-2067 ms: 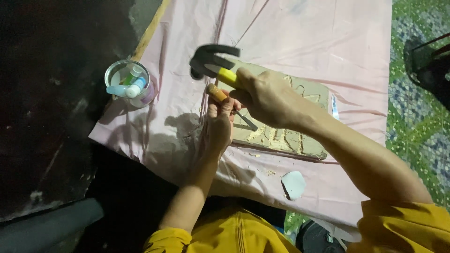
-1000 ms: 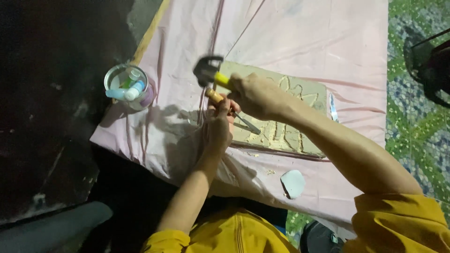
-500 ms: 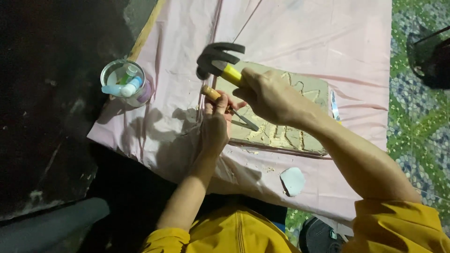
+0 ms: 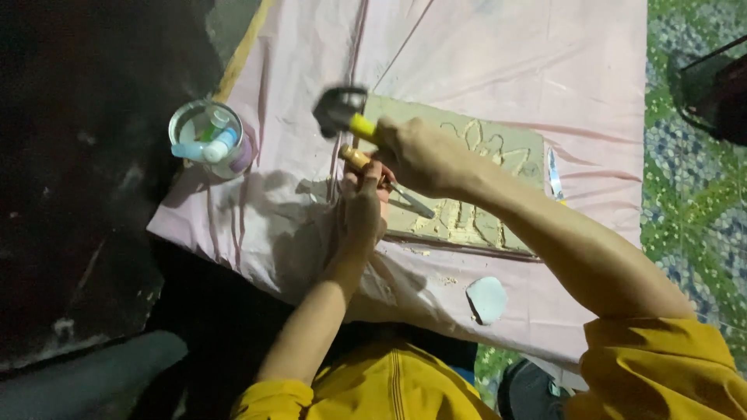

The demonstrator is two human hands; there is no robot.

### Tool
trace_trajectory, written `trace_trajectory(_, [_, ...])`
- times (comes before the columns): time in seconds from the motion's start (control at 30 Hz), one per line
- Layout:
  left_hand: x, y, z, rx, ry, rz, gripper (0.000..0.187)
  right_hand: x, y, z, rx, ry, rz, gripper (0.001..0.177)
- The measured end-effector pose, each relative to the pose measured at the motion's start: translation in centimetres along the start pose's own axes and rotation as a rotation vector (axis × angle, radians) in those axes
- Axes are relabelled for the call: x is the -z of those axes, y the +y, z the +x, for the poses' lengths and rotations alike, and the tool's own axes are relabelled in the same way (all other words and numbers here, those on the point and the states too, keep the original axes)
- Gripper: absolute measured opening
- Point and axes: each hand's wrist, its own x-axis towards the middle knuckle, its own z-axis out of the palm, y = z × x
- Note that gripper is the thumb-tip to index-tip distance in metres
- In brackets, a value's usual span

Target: Carving a floral design into a wooden block using a hammer and a small chisel.

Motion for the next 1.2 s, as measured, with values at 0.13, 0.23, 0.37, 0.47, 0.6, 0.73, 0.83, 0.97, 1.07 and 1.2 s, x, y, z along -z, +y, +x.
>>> trace_trajectory(0.13, [-0.3, -1.2, 0.5, -0.139, -0.123, -0.643, 0.014, 1.8, 0.1, -1.5, -0.046, -0.070, 0.032, 0.017])
trace_trajectory(0.23, [0.8, 1.1, -1.0, -0.181, -0.183, -0.746, 0.011, 2.3, 0.8, -3.6, -0.010, 0.038, 0.151, 0.013])
trace_trajectory(0.37, [1.9, 4.1, -1.5, -0.299, -0.276, -0.809, 0.020, 3.4, 1.6, -7.0, -0.049, 0.131, 0.233, 0.016])
trace_trajectory(0.47, [3.4, 8.1, -4.0, -0.419, -0.308, -0.662, 0.015, 3.5, 1.7, -9.1, -0.023, 0.159, 0.259, 0.016])
trace_trajectory(0.6, [2.9, 9.3, -5.6, -0.477, -0.329, -0.436, 0.019, 2.2, 4.5, -9.9, -0.149, 0.140, 0.442, 0.012])
trace_trajectory(0.73, [1.2, 7.3, -5.6, -0.453, -0.317, -0.467, 0.024, 0.6, 6.1, -10.4, -0.171, 0.145, 0.558, 0.015])
trace_trajectory(0.83, [0.7, 6.3, -5.2, -0.466, -0.318, -0.421, 0.026, 0.9, 5.7, -11.1, -0.210, 0.110, 0.577, 0.017])
trace_trajectory(0.97, [0.5, 6.5, -5.8, -0.480, -0.312, -0.360, 0.026, 1.3, 5.5, -11.5, -0.224, 0.103, 0.594, 0.019])
trace_trajectory(1.07, [0.4, 6.4, -6.1, -0.498, -0.290, -0.364, 0.025, 0.9, 6.2, -11.7, -0.182, 0.141, 0.610, 0.018])
trace_trajectory(1.2, [0.4, 5.7, -6.0, -0.532, -0.264, -0.348, 0.024, 0.4, 6.4, -11.9, -0.144, 0.172, 0.659, 0.015])
